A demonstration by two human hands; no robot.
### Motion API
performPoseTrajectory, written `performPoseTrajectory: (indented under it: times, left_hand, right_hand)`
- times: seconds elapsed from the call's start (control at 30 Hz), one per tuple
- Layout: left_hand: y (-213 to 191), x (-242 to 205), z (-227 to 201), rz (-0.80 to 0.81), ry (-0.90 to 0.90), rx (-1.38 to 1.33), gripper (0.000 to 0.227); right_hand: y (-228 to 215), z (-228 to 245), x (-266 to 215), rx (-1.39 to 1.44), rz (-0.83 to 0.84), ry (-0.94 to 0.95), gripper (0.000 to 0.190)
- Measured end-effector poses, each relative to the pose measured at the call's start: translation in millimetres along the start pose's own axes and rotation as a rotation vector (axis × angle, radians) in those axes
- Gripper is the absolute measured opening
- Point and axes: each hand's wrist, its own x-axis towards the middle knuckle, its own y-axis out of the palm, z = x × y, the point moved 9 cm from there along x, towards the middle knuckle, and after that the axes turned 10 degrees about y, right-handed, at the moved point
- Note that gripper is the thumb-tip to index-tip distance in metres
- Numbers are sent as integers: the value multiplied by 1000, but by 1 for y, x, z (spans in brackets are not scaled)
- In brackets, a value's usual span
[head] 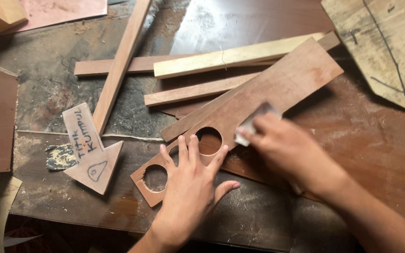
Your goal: The person applies a liquid finish to a thin wooden strip using a brush, then sands a larger wooden piece with circular cutouts using a sanding block. The person flips the strip to coat both sides and sands the larger piece on both sides.
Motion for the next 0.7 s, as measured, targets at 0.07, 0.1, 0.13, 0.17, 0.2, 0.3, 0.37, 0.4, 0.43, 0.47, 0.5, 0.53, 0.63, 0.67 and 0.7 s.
performPoseTrajectory:
  times: [0.07, 0.1, 0.13, 0.17, 0.2, 0.3, 0.37, 0.4, 0.43, 0.47, 0.5, 0.53, 0.63, 0.67, 0.7]
  left_hand:
    - [1, 1, 0, -9, 12, 15, 81]
    - [1, 0, -1, -12, 19, 24, 81]
    - [0, 0, -2, -22, 18, 32, 82]
    - [-1, 0, -3, -32, 18, 40, 82]
    - [-2, 1, -3, -27, 17, 32, 81]
    - [-1, 2, -1, -8, 3, 17, 80]
    - [3, 1, 0, 14, 3, 11, 82]
    - [3, 2, -1, 4, 8, 14, 82]
    - [2, 2, -2, -7, 12, 18, 81]
    - [1, 2, -2, -19, 11, 20, 81]
    - [1, 2, -1, -14, 10, 17, 81]
    - [1, 2, -1, -10, 13, 13, 81]
    - [4, 2, 0, 20, 2, -7, 81]
    - [5, 3, 1, 36, 0, -10, 81]
    - [5, 4, 1, 24, 1, -10, 81]
  right_hand:
    - [7, -32, 0, -88, 178, 325, 26]
    - [8, -46, -5, -133, 265, 489, 21]
    - [0, -40, -2, -191, 237, 447, 20]
    - [-5, -35, 0, -249, 209, 404, 20]
    - [-10, -31, 3, -311, 175, 360, 20]
    - [-18, 4, 3, 21, -67, -3, 30]
    - [22, -19, -7, 106, 191, 179, 31]
    - [39, -32, -12, 141, 315, 261, 31]
    - [35, -40, -13, 44, 231, 268, 31]
    - [30, -43, -12, -54, 147, 268, 31]
    - [21, -43, -10, -152, 61, 265, 31]
    - [18, -42, -9, -189, 78, 276, 25]
    - [-7, -6, 1, -221, 27, 153, 20]
    - [-21, 20, 5, -173, -63, 16, 26]
    - [-36, 41, 6, -125, -154, -120, 34]
